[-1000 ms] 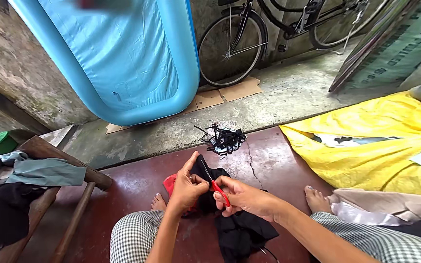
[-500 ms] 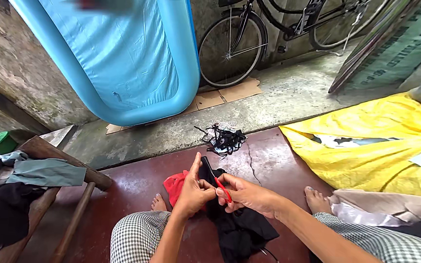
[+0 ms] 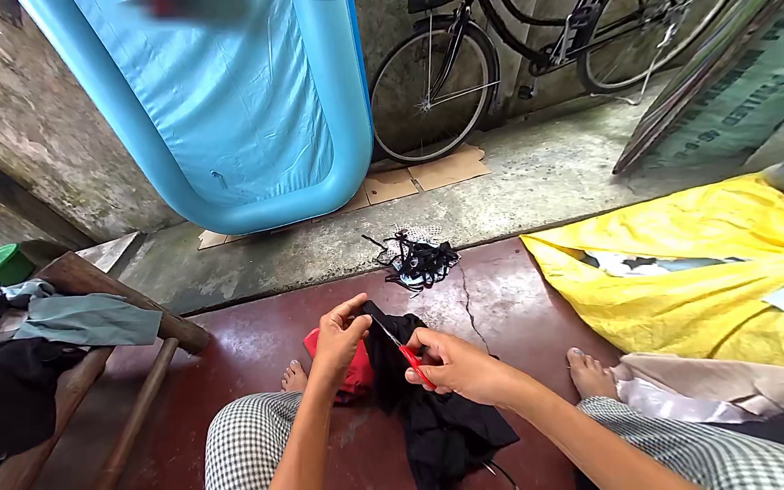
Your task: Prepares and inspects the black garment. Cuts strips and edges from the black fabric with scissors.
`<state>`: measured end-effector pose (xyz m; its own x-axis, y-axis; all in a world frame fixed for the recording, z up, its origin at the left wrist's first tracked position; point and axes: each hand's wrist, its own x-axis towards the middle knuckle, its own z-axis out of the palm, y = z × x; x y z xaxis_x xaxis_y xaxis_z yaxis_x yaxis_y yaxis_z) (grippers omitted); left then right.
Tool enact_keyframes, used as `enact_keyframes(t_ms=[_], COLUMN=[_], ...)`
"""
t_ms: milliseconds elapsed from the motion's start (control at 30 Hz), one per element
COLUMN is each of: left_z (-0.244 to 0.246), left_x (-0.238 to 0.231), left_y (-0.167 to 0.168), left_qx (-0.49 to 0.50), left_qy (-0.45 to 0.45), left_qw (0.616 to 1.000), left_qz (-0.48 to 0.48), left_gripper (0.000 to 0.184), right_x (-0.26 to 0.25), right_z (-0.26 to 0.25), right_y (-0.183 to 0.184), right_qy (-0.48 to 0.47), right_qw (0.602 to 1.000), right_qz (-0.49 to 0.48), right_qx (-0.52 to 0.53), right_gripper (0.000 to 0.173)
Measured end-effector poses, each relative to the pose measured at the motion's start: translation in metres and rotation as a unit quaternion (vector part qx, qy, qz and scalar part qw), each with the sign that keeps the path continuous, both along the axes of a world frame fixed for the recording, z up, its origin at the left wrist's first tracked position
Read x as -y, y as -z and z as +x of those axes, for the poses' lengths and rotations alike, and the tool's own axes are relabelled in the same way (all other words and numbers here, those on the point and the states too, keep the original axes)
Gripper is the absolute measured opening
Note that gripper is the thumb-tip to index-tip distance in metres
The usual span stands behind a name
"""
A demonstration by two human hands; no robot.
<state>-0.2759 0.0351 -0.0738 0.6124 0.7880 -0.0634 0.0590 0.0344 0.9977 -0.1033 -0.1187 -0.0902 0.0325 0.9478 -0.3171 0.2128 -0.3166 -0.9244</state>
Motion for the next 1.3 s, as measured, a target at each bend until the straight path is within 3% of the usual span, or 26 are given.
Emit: enact_keyframes(t_ms=[300, 533, 733, 867, 1033, 1300], left_z=[0.005, 0.002, 0.001, 0.004, 0.004, 0.005], left_x=[0.006, 0.008, 0.013, 0.015, 0.018, 0.020], left_y=[0.000, -0.006, -0.006, -0.003, -0.001, -0.001], left_qx=[0.049, 0.061, 0.068, 0.070, 0.060, 0.066], left_qy=[-0.025, -0.006, -0.001, -0.014, 0.002, 0.010], left_qw=[0.997, 0.998, 0.997, 0.997, 0.998, 0.997], left_qz=[-0.048, -0.035, -0.028, -0.034, -0.032, -0.030], left_gripper=[0.059, 0.064, 0.076, 0.078, 0.079, 0.081], right_x=[0.001, 0.004, 0.003, 0.001, -0.001, -0.003], right_z=[0.002, -0.002, -0.003, -0.006, -0.007, -0.009], right_y=[0.000, -0.008, -0.009, -0.011, -0.005, -0.007], right_qy=[-0.007, -0.038, -0.024, 0.008, -0.002, 0.031], right_qw=[1.000, 0.988, 0.983, 0.982, 0.975, 0.975], right_qz=[-0.003, -0.018, -0.018, -0.014, -0.016, 0.008], right_qx=[0.015, -0.148, -0.178, -0.188, -0.221, -0.220], right_gripper=[0.037, 0.044, 0.041, 0.031, 0.039, 0.031])
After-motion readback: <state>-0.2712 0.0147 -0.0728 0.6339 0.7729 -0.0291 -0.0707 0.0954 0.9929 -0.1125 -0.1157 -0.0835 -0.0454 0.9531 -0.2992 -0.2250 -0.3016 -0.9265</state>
